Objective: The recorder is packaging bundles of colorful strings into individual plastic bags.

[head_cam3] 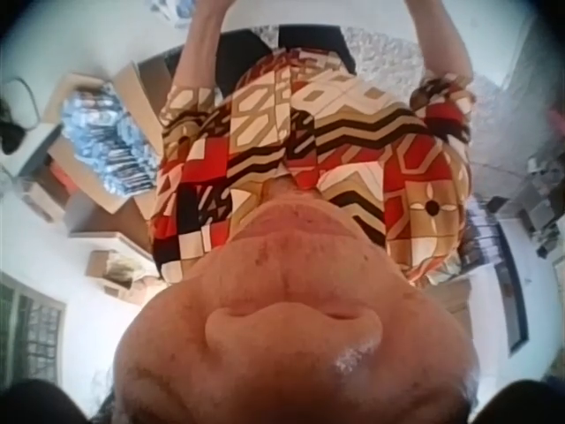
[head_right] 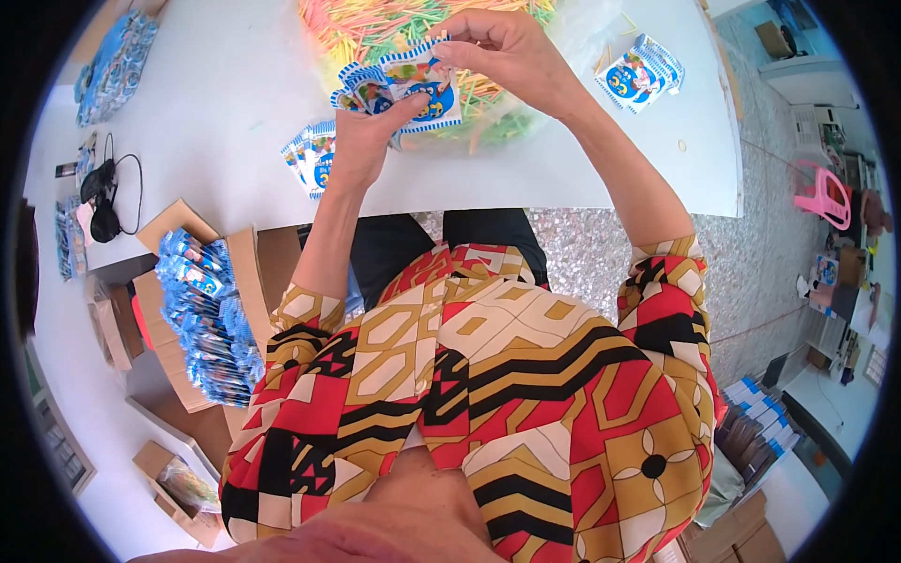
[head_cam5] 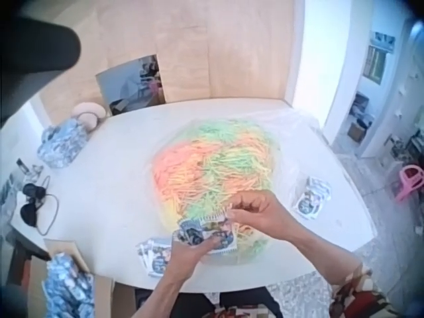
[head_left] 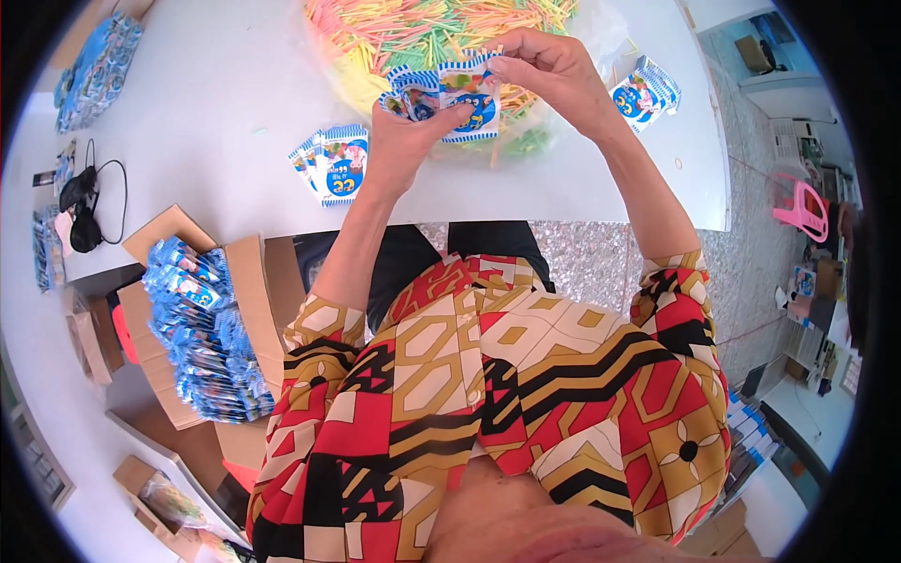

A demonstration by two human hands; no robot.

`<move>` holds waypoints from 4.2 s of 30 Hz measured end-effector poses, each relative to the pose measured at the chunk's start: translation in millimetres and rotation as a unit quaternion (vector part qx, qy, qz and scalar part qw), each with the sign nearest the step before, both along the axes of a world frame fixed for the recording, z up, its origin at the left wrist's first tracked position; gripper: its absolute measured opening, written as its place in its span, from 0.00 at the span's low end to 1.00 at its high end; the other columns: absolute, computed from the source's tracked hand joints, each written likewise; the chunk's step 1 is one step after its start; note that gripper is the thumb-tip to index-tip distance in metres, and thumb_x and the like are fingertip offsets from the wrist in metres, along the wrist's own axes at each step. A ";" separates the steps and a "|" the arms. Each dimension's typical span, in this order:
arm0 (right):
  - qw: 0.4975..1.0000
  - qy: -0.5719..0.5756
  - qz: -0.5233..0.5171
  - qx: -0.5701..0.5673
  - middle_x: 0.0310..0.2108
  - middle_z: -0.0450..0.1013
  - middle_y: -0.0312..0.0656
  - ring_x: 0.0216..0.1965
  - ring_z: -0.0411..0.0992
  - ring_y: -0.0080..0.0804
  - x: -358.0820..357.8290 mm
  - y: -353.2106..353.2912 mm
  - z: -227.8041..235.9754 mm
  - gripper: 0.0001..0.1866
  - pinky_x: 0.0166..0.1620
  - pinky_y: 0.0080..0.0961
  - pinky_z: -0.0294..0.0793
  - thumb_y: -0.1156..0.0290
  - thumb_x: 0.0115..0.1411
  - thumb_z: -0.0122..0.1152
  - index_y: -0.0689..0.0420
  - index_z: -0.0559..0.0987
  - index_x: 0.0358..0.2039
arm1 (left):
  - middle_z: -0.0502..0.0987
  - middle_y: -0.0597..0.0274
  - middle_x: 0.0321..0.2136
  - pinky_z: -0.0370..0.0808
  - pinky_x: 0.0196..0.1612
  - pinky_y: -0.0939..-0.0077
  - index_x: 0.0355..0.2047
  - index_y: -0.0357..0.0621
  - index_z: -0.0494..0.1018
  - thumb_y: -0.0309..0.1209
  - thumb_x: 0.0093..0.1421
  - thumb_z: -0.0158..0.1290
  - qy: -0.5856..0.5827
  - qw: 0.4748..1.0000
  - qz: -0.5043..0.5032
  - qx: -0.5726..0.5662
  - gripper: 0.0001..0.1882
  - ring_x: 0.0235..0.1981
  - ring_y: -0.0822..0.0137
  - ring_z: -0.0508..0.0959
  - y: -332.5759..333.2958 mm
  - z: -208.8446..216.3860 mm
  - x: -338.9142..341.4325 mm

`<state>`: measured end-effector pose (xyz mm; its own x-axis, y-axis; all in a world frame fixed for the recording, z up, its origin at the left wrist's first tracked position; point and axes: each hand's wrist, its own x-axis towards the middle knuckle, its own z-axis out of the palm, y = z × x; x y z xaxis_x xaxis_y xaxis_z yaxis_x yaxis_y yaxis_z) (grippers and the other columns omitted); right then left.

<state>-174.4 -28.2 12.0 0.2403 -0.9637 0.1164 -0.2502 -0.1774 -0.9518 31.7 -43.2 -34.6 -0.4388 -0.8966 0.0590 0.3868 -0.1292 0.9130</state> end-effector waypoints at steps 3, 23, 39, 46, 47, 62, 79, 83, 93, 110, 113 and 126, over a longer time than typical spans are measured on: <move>1.000 -0.013 -0.028 0.000 0.30 0.76 0.34 0.33 0.73 0.15 -0.5 6.9 2.4 0.10 0.38 0.13 0.71 0.70 0.61 0.56 0.60 0.77 0.41 | 0.79 0.61 0.34 0.76 0.38 0.79 0.40 0.37 0.73 0.23 0.48 0.63 0.013 1.000 0.010 0.014 0.18 0.33 0.73 0.78 1.6 3.3 0.1; 0.945 -0.015 -0.285 -0.162 0.32 0.76 0.38 0.34 0.72 0.18 -84.4 73.0 -33.9 0.07 0.40 0.16 0.70 0.75 0.64 0.49 0.61 0.71 0.42 | 0.79 0.56 0.31 0.76 0.35 0.76 0.42 0.35 0.72 0.30 0.59 0.54 -0.010 0.986 -0.049 0.160 0.13 0.32 0.68 0.79 0.0 -2.6 -0.7; 0.850 0.126 -0.504 -0.094 0.32 0.75 0.37 0.31 0.72 0.20 -194.9 79.9 -142.4 0.10 0.35 0.19 0.71 0.71 0.60 0.55 0.58 0.73 0.42 | 0.79 0.51 0.32 0.80 0.36 0.69 0.38 0.35 0.72 0.27 0.57 0.55 -0.011 0.984 -0.031 0.174 0.10 0.32 0.62 0.81 7.7 -5.0 -8.7; 0.803 0.237 -0.515 -0.183 0.39 0.73 0.38 0.38 0.71 0.24 -135.7 67.5 -78.6 0.17 0.38 0.21 0.71 0.67 0.58 0.59 0.60 0.73 0.45 | 0.79 0.56 0.28 0.78 0.32 0.76 0.34 0.36 0.74 0.25 0.52 0.60 0.016 0.993 -0.019 0.117 0.10 0.28 0.68 0.80 10.8 0.2 -16.6; 0.855 0.163 -0.465 -0.161 0.40 0.73 0.37 0.38 0.71 0.24 -115.2 61.6 -67.7 0.16 0.39 0.21 0.71 0.67 0.58 0.59 0.60 0.73 0.45 | 0.79 0.56 0.28 0.78 0.32 0.76 0.34 0.36 0.74 0.25 0.52 0.60 0.016 0.993 -0.017 0.117 0.10 0.28 0.68 0.80 10.4 -3.5 -16.6; 0.981 0.165 -0.038 -0.091 0.24 0.72 0.32 0.26 0.67 0.17 17.1 11.2 -2.1 0.07 0.30 0.15 0.67 0.68 0.57 0.61 0.58 0.78 0.32 | 0.79 0.60 0.32 0.76 0.34 0.80 0.39 0.36 0.74 0.24 0.50 0.62 0.008 0.997 0.013 0.077 0.15 0.30 0.74 0.78 16.3 0.9 4.8; 0.978 0.205 0.028 0.000 0.27 0.75 0.36 0.29 0.70 0.18 25.0 9.1 22.5 0.14 0.31 0.16 0.70 0.63 0.59 0.59 0.60 0.78 0.40 | 0.79 0.60 0.33 0.77 0.37 0.79 0.40 0.36 0.73 0.23 0.49 0.63 -0.004 1.000 -0.010 0.029 0.17 0.32 0.74 0.78 19.6 7.9 11.3; 0.980 0.196 0.026 -0.033 0.29 0.75 0.36 0.28 0.70 0.18 26.1 12.0 22.0 0.13 0.31 0.17 0.70 0.64 0.60 0.58 0.60 0.78 0.40 | 0.79 0.60 0.33 0.77 0.37 0.79 0.41 0.36 0.73 0.23 0.50 0.62 -0.012 1.000 -0.010 0.026 0.17 0.32 0.74 0.78 19.0 7.5 10.8; 0.912 0.117 0.000 -0.392 0.37 0.71 0.43 0.35 0.71 0.35 24.8 -7.5 20.5 0.16 0.38 0.26 0.71 0.73 0.51 0.65 0.60 0.74 0.41 | 0.79 0.59 0.34 0.77 0.37 0.79 0.41 0.36 0.73 0.20 0.48 0.62 0.026 0.998 0.024 0.045 0.18 0.32 0.73 0.79 18.6 7.6 7.8; 0.781 0.167 -0.054 -0.599 0.35 0.69 0.45 0.37 0.71 0.40 33.6 5.5 23.4 0.10 0.38 0.31 0.73 0.75 0.48 0.64 0.59 0.75 0.32 | 0.76 0.70 0.25 0.69 0.27 0.87 0.32 0.40 0.75 0.23 0.46 0.65 -0.043 0.997 0.060 0.021 0.12 0.24 0.82 0.71 23.9 -2.8 7.7; 0.918 0.321 -0.028 -0.231 0.35 0.70 0.48 0.38 0.71 0.43 39.3 32.2 56.5 0.08 0.39 0.33 0.72 0.76 0.50 0.60 0.61 0.75 0.32 | 0.76 0.69 0.26 0.70 0.28 0.87 0.33 0.40 0.75 0.23 0.46 0.65 -0.035 0.997 0.065 0.028 0.13 0.24 0.81 0.71 24.5 1.0 9.6; 0.852 0.353 -0.036 -0.385 0.36 0.71 0.39 0.33 0.73 0.34 34.1 36.9 15.7 0.10 0.32 0.25 0.74 0.76 0.45 0.66 0.58 0.77 0.31 | 0.72 0.71 0.21 0.65 0.22 0.86 0.24 0.41 0.74 0.24 0.45 0.65 -0.106 0.990 0.082 0.050 0.10 0.21 0.82 0.69 26.5 -4.8 2.9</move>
